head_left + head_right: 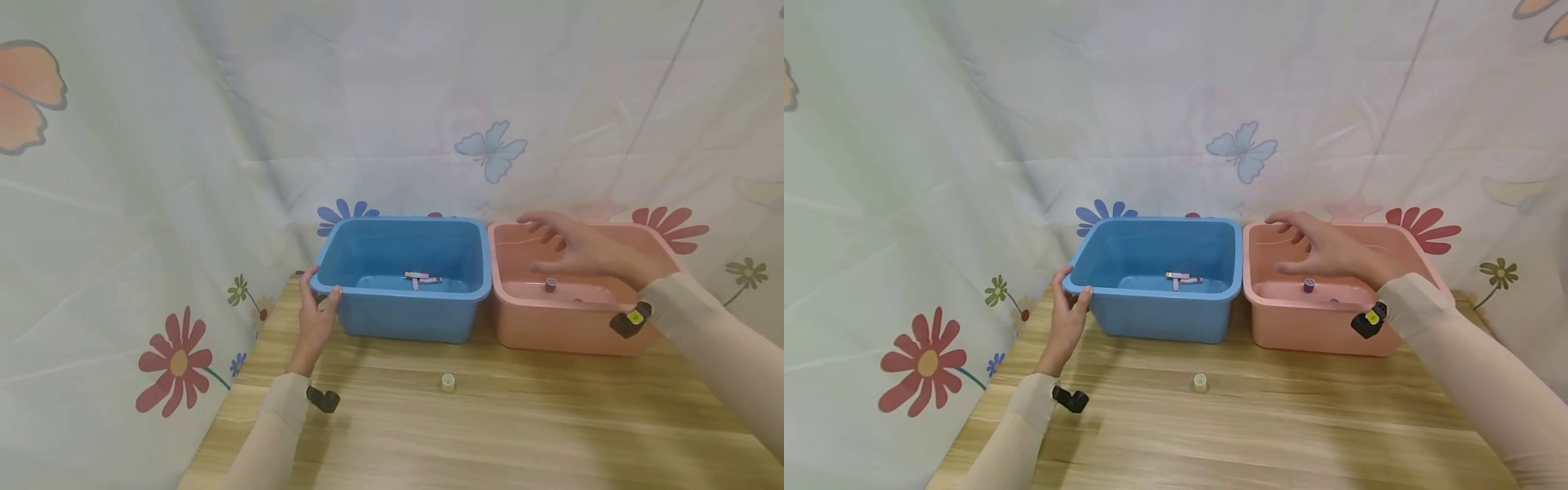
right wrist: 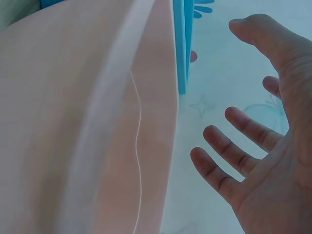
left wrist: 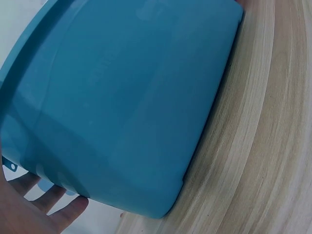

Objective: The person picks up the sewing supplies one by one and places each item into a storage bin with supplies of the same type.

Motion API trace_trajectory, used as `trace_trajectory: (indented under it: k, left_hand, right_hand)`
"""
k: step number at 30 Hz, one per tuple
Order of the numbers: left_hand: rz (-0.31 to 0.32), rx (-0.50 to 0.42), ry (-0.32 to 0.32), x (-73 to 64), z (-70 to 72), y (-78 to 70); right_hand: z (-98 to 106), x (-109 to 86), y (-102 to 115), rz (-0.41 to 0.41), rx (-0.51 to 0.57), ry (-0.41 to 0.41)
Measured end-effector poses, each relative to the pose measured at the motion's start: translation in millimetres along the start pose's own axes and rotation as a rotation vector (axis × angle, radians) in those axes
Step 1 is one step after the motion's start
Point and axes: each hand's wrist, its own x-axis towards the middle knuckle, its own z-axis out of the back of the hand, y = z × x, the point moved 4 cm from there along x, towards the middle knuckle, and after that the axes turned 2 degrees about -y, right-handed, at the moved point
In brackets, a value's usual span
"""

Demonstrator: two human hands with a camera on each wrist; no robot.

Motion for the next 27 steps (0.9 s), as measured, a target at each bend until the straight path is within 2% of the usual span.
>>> trace_trajectory:
  k: [9,15,19,22,27]
  left_hand:
    - [0.000,0.001,0.000,-0.6,-1.0,0.0]
    - [-0.008,0.004,0.000,-1.1,-1.4,-1.7]
    - [-0.011,-0.004,-0.004,-1.3,-1.7,-2.4]
    - [-0.010,-0.008,-0.006,-1.4,-2.0,-2.3]
    - [-0.004,-0.006,-0.004,-2.2,-1.6,-3.1]
  right_hand:
    - [-6.2,-9.0,8.0,0.014,0.005,-0.010]
    - [-9.6,-8.6,15.0,0.080,-0.012,-0.034]
    - [-12.8,-12.8,21.2,0.046,0.006,-0.020]
    - [-16.1,-18.1,25.8,-0.019,0.033,-0.011]
    - [-24.0,-16.8,32.8,0.027,-0.012,-0.026]
